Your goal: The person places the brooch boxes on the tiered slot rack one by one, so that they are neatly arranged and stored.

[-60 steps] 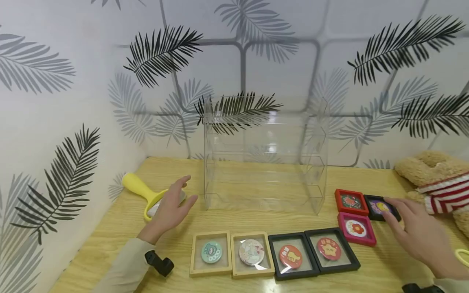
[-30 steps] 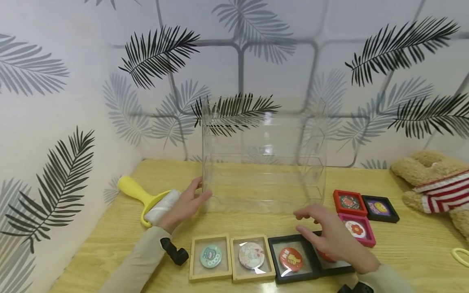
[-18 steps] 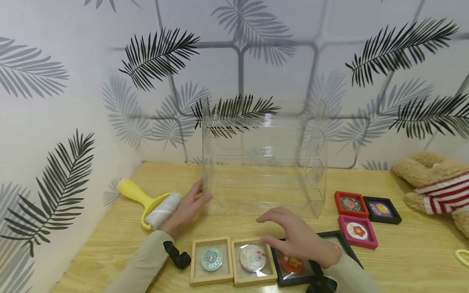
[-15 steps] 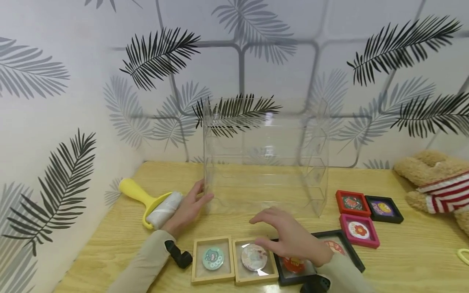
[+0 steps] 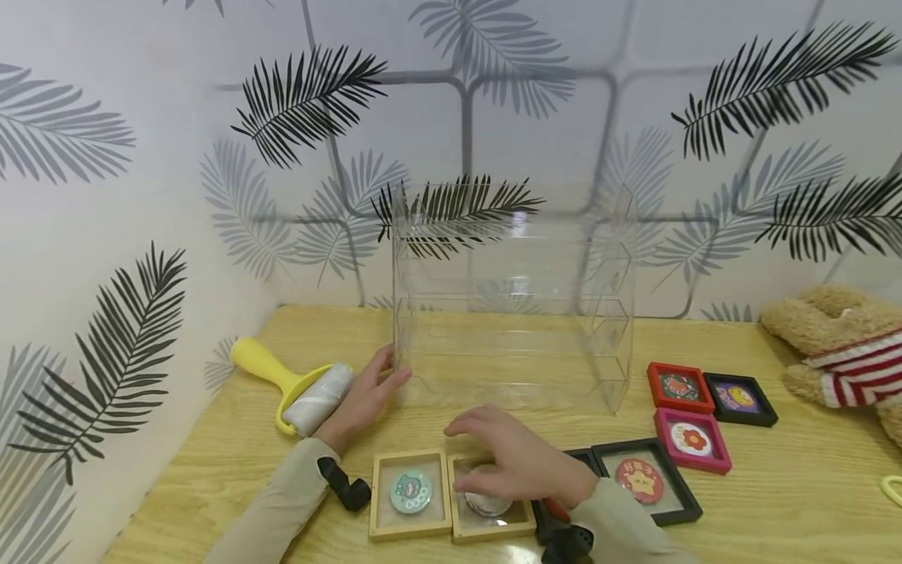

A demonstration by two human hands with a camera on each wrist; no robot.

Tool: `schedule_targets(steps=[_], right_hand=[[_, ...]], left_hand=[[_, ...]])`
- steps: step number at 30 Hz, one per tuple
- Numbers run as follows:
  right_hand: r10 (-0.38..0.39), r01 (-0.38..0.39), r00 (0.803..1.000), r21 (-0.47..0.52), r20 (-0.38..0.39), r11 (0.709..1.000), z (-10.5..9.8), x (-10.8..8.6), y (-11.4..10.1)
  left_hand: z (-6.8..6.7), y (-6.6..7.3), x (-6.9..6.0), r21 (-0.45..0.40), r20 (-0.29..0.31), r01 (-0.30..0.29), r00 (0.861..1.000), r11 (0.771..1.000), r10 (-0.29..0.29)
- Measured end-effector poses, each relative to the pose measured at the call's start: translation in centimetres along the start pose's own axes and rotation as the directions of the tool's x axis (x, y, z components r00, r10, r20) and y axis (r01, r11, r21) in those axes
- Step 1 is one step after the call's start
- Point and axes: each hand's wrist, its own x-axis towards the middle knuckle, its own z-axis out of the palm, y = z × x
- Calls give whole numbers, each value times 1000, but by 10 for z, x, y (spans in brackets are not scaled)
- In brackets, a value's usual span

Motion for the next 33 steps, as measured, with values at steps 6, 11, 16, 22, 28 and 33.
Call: schedule_targets(steps=[6,11,16,22,28,33], right_hand=[[71,-65,987,-46,141,997,10,12,-7],[93,-81,972,-66,218,995,17,16,-10],[123,-110,957,-65,263,992,21,19,-13],[125,-103,950,-90,288,991,23,19,-18],[90,-57,957,-128,276,990,23,17,-25],[102,-62,959,-152,266,986,24,18,-30]], left_hand=[[0,-2,1,25,-18,17,1000,1000,-17],[1,-3,0,55,-30,34,999,998,-33],[0,-3,1,74,-34,28,999,997,-25],[0,-4,2,78,-46,18,999,997,-15],[1,-5,1,78,-59,19,998,997,-15],[1,-3,2,78,-60,28,998,997,-23]])
